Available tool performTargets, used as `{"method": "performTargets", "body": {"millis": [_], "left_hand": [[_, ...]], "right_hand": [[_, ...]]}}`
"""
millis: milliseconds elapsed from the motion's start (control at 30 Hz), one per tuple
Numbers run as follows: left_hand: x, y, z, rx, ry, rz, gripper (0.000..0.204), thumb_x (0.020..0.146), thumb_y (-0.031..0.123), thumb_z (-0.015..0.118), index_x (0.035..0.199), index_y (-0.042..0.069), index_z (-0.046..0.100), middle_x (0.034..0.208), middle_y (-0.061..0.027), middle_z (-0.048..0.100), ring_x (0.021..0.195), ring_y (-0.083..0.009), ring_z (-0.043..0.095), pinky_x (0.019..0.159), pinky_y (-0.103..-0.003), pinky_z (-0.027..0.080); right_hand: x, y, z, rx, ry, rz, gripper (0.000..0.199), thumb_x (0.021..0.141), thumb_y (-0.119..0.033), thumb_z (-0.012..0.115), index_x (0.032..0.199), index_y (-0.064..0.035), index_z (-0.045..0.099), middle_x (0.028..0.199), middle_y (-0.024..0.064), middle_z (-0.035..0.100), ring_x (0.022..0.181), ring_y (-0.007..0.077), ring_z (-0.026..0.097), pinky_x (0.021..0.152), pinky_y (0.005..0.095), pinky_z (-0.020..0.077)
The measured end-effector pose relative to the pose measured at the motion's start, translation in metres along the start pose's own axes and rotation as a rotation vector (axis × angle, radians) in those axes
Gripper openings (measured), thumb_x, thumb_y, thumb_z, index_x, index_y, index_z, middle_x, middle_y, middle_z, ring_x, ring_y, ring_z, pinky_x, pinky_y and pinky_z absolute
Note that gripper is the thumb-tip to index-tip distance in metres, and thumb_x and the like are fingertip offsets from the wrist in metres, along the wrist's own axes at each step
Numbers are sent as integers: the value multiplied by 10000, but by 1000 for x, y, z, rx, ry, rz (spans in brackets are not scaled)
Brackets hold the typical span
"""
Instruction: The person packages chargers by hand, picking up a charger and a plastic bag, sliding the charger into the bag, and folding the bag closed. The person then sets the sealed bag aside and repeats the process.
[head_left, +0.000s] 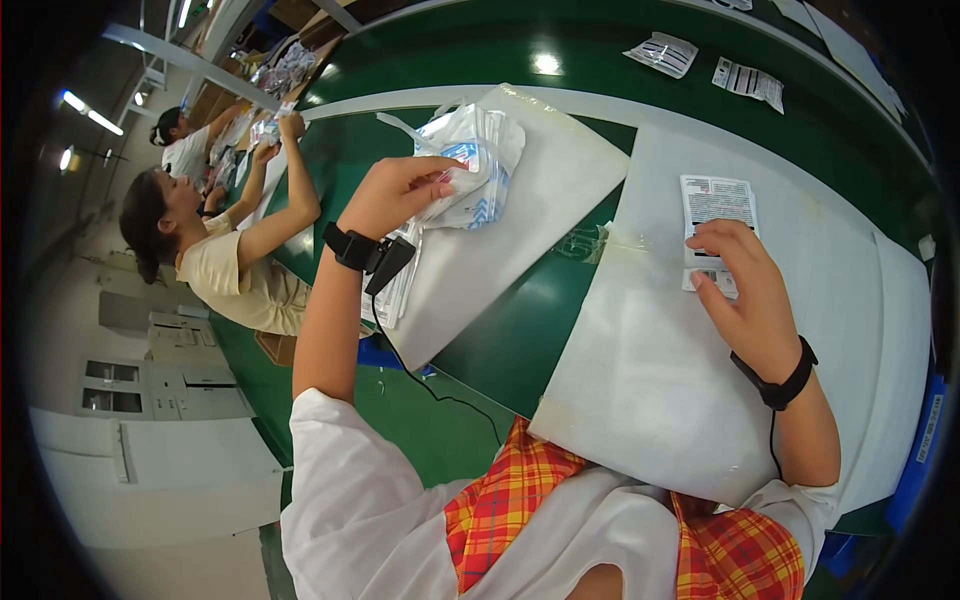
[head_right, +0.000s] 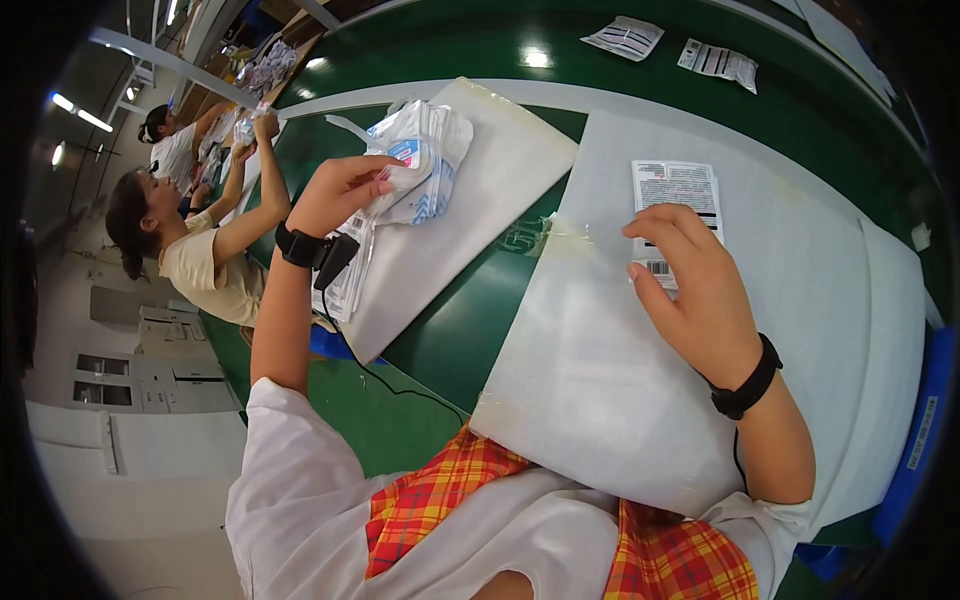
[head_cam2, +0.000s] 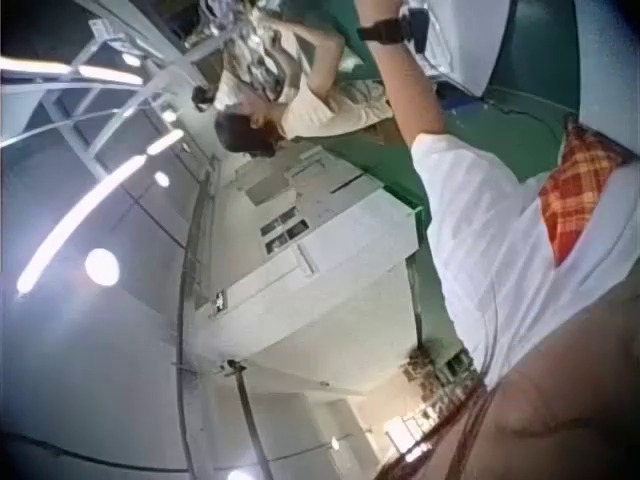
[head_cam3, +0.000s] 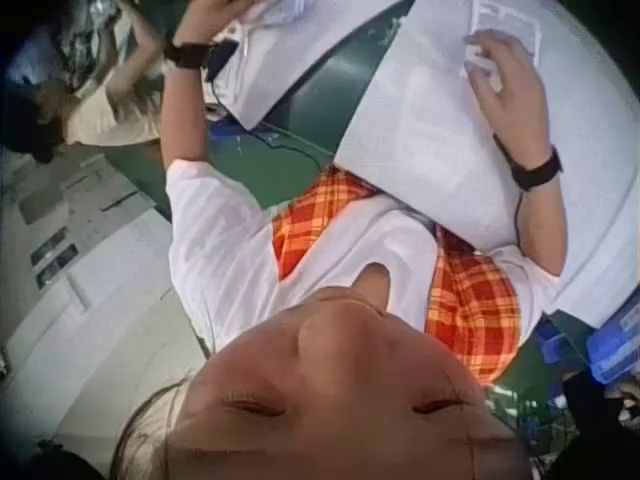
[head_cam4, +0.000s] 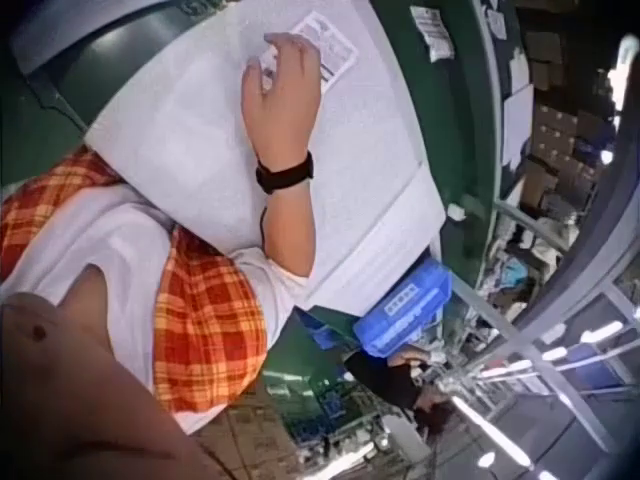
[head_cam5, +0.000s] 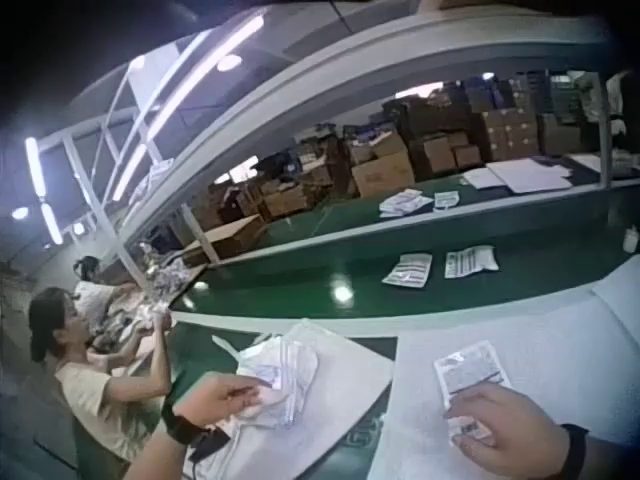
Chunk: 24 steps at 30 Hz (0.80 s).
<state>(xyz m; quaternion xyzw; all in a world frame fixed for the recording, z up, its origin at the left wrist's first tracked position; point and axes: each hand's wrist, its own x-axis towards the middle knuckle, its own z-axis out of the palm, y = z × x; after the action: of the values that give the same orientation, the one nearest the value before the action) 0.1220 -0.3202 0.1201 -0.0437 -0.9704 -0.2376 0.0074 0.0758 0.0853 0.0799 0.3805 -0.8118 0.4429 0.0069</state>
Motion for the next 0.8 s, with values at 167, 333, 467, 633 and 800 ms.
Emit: {"method": "performTargets", "body": {"millis": [167, 333, 467, 633, 800], "left_hand": [[4, -5, 3, -81, -8, -34, 254, 831, 54, 667, 1083, 26, 666, 779, -67, 629, 672, -94, 556, 651, -244, 467], [4, 2, 2, -37, -4, -22, 265, 823, 53, 677, 1086, 29, 664, 787, -67, 635, 677, -94, 561, 655, -244, 470], [4, 0, 1, -22, -9, -15, 273, 816, 63, 691, 1087, 37, 667, 801, -75, 648, 684, -100, 571, 664, -245, 477], [4, 0, 4, 17, -3, -3, 284, 807, 89, 710, 1085, 46, 671, 852, -94, 676, 713, -132, 611, 699, -258, 502], [4, 7, 6, 76, -1, 58, 293, 803, 96, 713, 1090, 54, 671, 902, -101, 689, 758, -168, 648, 735, -275, 521]], "right_hand": [[-2, 1, 0, -33, -6, 7, 229, 798, -26, 603, 1027, -22, 592, 1096, 132, 567, 1020, 323, 567, 882, 351, 461], [-2, 2, 1, -30, -20, 4, 217, 800, -29, 603, 1017, -21, 596, 1082, 126, 574, 1005, 322, 572, 870, 351, 465], [-2, 1, 0, -39, -46, 12, 239, 794, -1, 593, 1032, -16, 594, 1086, 127, 576, 1015, 312, 568, 872, 337, 461], [-1, 3, 0, -48, -47, 0, 240, 794, 14, 586, 1033, -12, 593, 1090, 128, 578, 1016, 306, 567, 874, 328, 459], [-1, 1, 1, -40, -41, 8, 227, 800, 14, 582, 1024, -11, 592, 1086, 127, 578, 1007, 304, 571, 864, 329, 464]]}}
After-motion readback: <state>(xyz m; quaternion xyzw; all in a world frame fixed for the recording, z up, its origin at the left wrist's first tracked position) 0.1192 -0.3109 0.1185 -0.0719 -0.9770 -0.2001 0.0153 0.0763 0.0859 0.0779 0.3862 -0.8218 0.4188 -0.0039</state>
